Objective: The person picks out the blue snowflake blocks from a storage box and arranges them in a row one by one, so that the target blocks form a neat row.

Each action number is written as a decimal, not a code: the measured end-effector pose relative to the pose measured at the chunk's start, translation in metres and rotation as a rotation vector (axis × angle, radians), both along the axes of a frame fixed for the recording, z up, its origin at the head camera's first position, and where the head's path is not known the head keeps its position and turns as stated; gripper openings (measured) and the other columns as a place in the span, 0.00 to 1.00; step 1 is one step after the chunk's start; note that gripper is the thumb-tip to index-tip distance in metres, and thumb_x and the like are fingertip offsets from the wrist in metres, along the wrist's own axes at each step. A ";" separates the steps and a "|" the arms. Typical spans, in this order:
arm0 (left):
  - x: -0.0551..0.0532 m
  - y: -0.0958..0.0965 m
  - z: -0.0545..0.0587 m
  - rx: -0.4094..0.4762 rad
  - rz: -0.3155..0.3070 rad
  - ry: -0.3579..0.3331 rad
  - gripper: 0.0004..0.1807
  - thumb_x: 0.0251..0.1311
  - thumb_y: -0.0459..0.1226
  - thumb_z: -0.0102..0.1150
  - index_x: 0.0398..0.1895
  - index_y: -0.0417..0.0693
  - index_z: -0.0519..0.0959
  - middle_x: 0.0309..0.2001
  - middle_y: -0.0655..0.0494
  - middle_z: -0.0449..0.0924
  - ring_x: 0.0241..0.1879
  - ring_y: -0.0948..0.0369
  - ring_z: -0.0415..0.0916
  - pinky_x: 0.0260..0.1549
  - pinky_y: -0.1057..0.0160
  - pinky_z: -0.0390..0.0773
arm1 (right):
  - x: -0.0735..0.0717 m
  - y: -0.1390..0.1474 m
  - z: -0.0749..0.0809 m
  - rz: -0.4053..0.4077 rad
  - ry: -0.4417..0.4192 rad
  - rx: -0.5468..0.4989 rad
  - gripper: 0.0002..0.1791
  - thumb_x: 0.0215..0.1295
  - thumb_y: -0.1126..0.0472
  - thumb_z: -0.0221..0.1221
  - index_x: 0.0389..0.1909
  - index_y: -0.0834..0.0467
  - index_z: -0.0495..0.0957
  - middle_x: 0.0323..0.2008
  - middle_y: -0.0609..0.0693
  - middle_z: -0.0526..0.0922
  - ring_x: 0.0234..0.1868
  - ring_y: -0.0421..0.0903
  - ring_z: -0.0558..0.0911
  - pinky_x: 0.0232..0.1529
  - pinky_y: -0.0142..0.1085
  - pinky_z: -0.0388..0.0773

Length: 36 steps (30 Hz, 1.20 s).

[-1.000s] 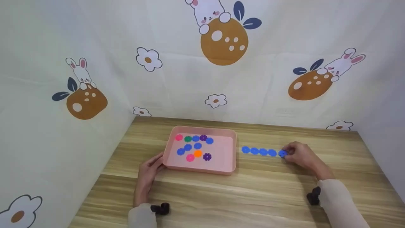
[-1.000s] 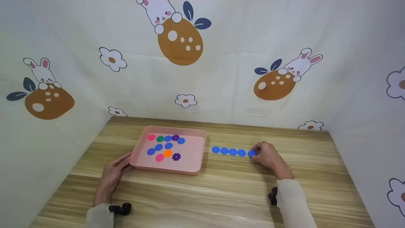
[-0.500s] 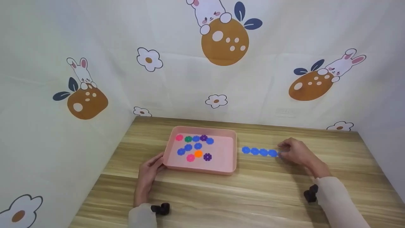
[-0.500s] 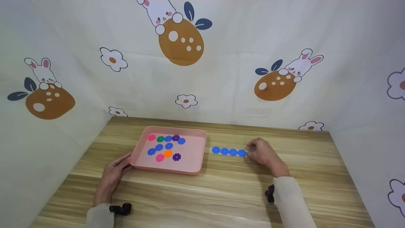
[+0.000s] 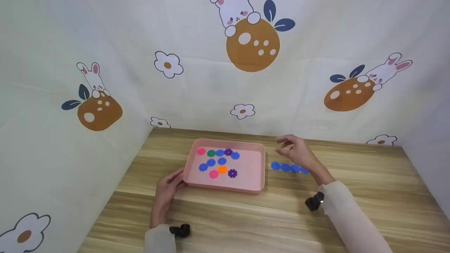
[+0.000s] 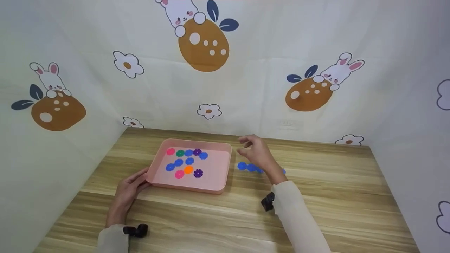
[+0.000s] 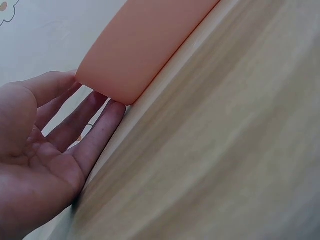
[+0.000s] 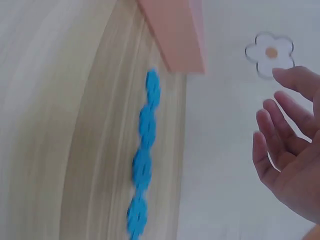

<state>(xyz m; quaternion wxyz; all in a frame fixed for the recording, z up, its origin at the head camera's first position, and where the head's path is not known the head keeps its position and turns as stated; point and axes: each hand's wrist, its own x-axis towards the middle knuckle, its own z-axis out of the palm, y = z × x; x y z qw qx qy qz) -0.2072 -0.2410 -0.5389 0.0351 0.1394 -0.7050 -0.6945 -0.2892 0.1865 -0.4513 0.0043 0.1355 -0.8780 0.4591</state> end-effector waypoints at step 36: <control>0.000 0.000 0.000 0.005 0.005 0.020 0.19 0.70 0.34 0.58 0.61 0.37 0.78 0.63 0.37 0.77 0.58 0.53 0.82 0.53 0.64 0.86 | -0.024 -0.143 -0.038 -0.280 -0.291 -0.089 0.18 0.61 0.59 0.71 0.52 0.55 0.85 0.47 0.52 0.88 0.45 0.49 0.83 0.49 0.35 0.88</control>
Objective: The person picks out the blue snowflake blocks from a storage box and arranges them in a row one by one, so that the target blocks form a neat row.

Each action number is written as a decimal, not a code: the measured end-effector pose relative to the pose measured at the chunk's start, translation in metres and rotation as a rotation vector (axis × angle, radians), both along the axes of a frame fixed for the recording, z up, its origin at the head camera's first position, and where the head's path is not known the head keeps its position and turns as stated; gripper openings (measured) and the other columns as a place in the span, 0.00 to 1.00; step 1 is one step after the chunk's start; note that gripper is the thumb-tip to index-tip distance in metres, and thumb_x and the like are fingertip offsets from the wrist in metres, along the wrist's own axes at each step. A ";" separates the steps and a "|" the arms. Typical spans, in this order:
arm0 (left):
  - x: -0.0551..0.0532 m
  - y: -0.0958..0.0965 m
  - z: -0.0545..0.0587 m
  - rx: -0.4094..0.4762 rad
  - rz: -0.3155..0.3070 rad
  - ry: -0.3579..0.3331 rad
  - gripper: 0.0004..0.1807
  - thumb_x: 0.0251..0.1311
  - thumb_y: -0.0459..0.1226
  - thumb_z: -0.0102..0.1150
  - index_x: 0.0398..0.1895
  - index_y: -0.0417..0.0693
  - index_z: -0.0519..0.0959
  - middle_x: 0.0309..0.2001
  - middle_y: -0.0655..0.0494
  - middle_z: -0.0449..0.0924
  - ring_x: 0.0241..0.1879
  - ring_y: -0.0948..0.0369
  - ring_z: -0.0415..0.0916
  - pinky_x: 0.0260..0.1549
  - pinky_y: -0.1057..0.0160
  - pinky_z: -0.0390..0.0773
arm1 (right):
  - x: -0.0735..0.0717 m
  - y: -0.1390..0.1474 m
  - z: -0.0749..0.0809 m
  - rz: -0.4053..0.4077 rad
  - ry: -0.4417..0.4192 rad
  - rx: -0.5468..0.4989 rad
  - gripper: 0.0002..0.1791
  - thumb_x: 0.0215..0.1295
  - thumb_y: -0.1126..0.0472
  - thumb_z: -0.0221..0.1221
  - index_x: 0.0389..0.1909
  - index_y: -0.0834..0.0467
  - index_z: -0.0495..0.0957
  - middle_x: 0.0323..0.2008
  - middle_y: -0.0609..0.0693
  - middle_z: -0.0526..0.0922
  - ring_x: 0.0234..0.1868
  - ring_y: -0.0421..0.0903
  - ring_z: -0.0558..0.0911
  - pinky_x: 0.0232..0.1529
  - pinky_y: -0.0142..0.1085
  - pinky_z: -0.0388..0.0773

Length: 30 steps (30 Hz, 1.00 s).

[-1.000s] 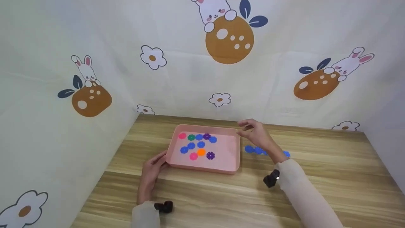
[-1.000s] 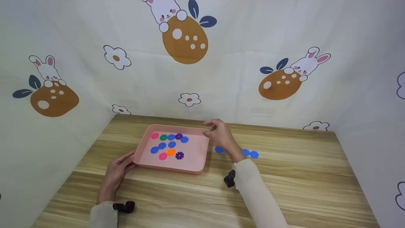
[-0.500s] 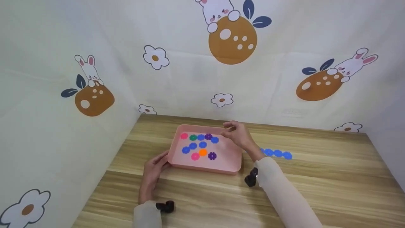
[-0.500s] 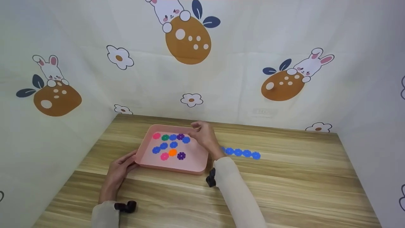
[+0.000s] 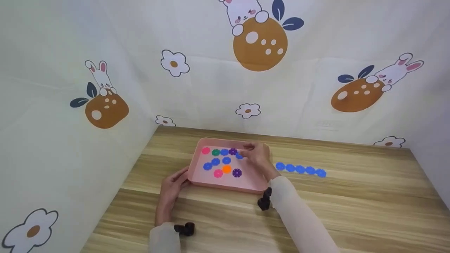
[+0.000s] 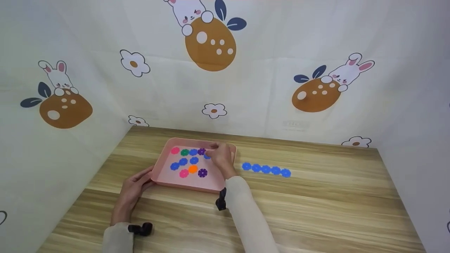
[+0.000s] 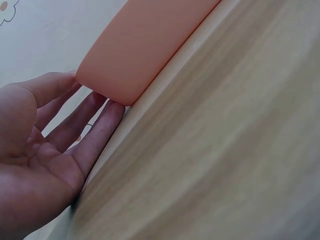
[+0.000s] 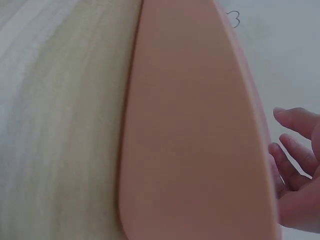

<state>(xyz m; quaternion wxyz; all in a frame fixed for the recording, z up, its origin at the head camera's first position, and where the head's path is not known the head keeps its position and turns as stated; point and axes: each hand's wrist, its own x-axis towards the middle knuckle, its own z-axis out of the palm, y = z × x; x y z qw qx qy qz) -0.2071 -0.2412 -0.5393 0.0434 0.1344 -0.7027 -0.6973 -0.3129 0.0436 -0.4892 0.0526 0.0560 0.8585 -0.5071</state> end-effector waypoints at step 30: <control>-0.001 -0.003 -0.003 0.006 -0.006 0.043 0.18 0.68 0.34 0.60 0.59 0.38 0.80 0.61 0.38 0.79 0.55 0.55 0.83 0.51 0.65 0.86 | 0.000 -0.016 -0.020 -0.019 0.009 0.005 0.16 0.62 0.64 0.69 0.51 0.58 0.85 0.52 0.53 0.86 0.54 0.52 0.79 0.69 0.46 0.77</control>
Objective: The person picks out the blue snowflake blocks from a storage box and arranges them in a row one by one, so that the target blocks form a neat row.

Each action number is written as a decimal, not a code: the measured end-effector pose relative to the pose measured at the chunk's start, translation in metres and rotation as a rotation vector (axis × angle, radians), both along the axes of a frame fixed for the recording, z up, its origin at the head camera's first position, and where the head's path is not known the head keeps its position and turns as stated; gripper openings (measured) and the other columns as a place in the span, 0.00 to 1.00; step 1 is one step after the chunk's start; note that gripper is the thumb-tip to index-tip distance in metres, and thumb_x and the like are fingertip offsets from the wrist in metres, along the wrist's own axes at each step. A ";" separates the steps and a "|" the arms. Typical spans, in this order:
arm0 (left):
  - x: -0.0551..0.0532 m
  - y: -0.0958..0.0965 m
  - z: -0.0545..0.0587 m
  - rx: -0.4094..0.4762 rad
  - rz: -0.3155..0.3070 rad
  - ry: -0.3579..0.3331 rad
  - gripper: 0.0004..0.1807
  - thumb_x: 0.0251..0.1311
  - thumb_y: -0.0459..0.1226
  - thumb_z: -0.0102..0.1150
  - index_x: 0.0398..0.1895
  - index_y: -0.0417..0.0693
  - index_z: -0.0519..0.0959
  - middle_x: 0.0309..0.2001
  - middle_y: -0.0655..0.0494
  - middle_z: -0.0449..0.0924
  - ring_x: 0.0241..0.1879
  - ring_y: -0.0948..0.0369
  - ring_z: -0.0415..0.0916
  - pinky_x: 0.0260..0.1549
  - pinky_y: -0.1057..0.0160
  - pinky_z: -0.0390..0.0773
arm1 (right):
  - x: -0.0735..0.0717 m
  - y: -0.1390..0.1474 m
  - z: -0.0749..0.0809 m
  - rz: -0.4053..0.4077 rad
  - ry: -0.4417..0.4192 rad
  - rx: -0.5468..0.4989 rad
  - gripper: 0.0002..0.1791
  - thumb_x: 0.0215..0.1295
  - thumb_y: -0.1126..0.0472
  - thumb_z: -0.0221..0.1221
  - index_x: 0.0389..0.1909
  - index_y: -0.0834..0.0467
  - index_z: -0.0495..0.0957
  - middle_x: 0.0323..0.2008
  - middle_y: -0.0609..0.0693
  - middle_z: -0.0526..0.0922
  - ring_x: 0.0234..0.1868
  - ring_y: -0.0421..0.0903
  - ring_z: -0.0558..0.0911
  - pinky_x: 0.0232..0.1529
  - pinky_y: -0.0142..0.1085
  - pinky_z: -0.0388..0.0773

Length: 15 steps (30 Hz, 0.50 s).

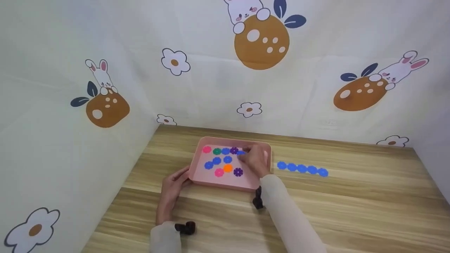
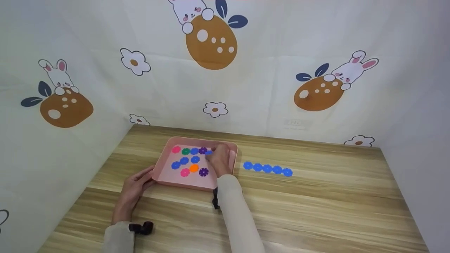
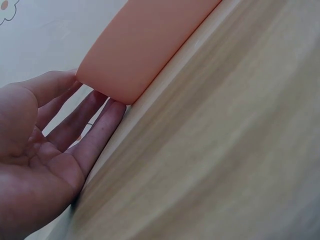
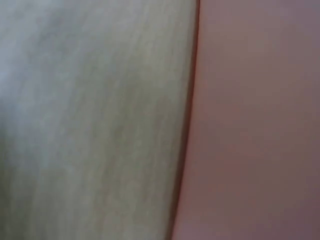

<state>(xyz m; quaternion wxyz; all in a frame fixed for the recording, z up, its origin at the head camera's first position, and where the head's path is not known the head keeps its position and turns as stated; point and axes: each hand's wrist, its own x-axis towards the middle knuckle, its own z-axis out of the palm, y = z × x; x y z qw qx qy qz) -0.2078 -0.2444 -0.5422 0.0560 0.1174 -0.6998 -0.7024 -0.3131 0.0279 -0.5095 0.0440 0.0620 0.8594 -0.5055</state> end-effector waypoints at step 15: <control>0.001 0.001 0.002 -0.036 -0.008 -0.022 0.19 0.69 0.38 0.61 0.60 0.42 0.80 0.61 0.42 0.80 0.58 0.52 0.81 0.54 0.63 0.85 | 0.001 -0.002 -0.006 0.046 0.086 0.056 0.15 0.62 0.65 0.67 0.50 0.58 0.86 0.48 0.51 0.87 0.48 0.49 0.82 0.59 0.38 0.84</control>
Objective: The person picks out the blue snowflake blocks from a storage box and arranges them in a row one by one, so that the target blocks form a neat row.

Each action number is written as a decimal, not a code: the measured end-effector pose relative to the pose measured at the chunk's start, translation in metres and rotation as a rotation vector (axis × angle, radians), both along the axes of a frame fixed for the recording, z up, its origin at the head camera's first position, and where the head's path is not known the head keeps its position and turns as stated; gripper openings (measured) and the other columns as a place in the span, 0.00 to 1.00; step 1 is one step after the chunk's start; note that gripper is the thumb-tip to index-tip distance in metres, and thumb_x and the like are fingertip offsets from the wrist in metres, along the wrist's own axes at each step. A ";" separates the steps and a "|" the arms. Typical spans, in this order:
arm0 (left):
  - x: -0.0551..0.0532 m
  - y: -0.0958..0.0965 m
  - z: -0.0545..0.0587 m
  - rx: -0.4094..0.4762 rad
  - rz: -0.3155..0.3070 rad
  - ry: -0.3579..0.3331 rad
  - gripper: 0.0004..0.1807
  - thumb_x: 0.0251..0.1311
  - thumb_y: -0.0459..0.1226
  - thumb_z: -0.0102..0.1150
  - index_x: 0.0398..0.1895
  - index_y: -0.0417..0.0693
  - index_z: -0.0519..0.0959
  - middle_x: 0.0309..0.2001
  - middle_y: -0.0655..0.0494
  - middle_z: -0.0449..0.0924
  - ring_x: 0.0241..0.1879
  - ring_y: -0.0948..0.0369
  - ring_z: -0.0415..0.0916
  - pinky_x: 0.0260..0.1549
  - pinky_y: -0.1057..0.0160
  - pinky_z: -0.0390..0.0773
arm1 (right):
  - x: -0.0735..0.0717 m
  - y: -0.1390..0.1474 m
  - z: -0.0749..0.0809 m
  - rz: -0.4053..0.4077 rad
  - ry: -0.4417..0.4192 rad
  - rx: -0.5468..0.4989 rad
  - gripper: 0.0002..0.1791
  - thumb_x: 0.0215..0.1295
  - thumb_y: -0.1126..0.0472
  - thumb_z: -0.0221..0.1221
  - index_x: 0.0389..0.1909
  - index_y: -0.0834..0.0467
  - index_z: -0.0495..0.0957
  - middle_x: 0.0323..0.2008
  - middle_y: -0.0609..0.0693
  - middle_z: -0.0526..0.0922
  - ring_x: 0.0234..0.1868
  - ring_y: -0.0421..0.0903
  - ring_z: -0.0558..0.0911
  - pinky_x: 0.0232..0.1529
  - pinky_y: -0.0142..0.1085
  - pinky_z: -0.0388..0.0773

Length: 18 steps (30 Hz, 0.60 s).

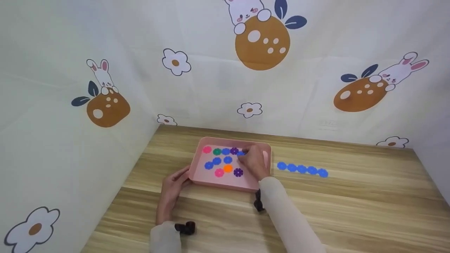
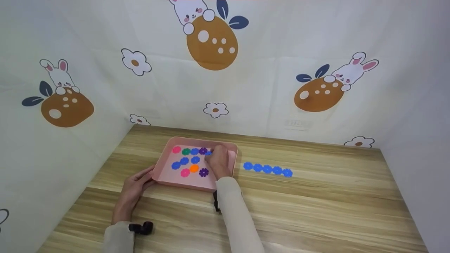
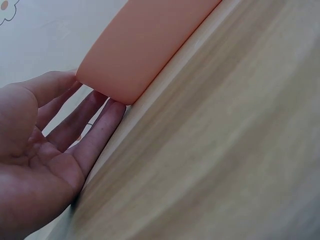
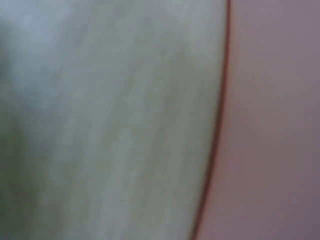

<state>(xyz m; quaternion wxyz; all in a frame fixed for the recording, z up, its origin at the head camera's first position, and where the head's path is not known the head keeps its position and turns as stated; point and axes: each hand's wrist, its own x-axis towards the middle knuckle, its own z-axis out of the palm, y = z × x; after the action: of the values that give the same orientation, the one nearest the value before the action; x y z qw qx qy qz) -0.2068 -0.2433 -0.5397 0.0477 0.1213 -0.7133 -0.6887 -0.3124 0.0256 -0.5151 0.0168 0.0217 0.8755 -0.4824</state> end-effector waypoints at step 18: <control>0.000 0.000 -0.002 0.020 0.008 0.002 0.18 0.69 0.35 0.60 0.60 0.41 0.80 0.61 0.41 0.80 0.55 0.54 0.84 0.50 0.65 0.87 | 0.000 0.003 0.003 0.067 -0.048 0.071 0.17 0.61 0.63 0.69 0.52 0.58 0.85 0.50 0.51 0.86 0.50 0.49 0.81 0.63 0.40 0.82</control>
<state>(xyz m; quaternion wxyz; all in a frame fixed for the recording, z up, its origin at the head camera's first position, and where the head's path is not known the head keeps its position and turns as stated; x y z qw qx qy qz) -0.2067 -0.2437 -0.5419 0.0502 0.1239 -0.7059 -0.6956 -0.3124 0.0282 -0.5119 0.0533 0.0046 0.8917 -0.4495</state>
